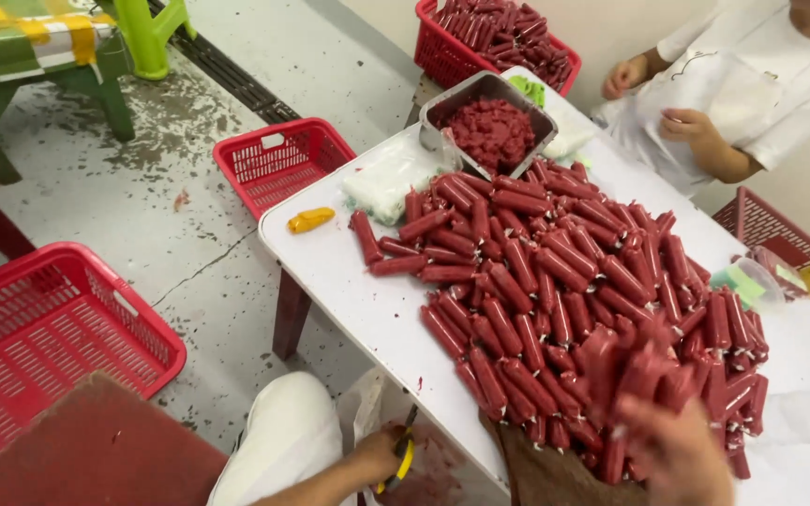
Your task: The person uses yellow-handled scissors to cut the ends off plastic-wrapped sausages and places the trimmed pieces into a red basket. The task is performed repeatedly on a white table with a brown towel nearby.
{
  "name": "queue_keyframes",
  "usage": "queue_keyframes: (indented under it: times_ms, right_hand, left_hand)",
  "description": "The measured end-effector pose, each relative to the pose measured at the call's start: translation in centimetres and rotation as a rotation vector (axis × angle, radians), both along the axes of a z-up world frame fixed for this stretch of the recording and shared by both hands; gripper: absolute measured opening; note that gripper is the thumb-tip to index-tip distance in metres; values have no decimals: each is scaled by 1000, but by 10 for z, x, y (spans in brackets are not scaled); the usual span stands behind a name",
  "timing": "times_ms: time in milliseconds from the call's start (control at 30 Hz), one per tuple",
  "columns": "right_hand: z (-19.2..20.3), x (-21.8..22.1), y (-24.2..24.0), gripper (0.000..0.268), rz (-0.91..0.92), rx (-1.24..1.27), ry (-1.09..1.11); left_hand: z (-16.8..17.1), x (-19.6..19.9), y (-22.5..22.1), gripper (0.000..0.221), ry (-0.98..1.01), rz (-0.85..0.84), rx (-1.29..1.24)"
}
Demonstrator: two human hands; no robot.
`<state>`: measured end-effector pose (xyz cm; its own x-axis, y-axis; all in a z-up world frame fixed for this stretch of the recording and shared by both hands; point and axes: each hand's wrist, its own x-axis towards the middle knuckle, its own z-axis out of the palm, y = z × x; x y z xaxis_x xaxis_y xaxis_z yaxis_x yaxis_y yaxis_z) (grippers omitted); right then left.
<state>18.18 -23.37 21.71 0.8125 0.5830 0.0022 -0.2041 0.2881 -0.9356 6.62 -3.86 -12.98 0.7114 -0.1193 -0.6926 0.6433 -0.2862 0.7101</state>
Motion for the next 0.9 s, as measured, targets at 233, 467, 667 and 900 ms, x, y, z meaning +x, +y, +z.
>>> queue_keyframes:
  times_ms: [233, 467, 667, 900]
  right_hand:
    - [92, 80, 102, 65, -521, -1149, -599]
    - [-8, 174, 144, 100, -53, -1868, -1031]
    - [-12, 162, 117, 98, -127, -1581, -1113]
    - [-83, -82, -20, 31, -438, -1077, -1206]
  left_hand:
    - [79, -11, 20, 47, 74, -154, 10]
    - [46, -15, 14, 38, -90, -205, 82]
    - [34, -19, 14, 39, -51, -248, 174]
    - [-17, -54, 16, 65, -74, -343, 204]
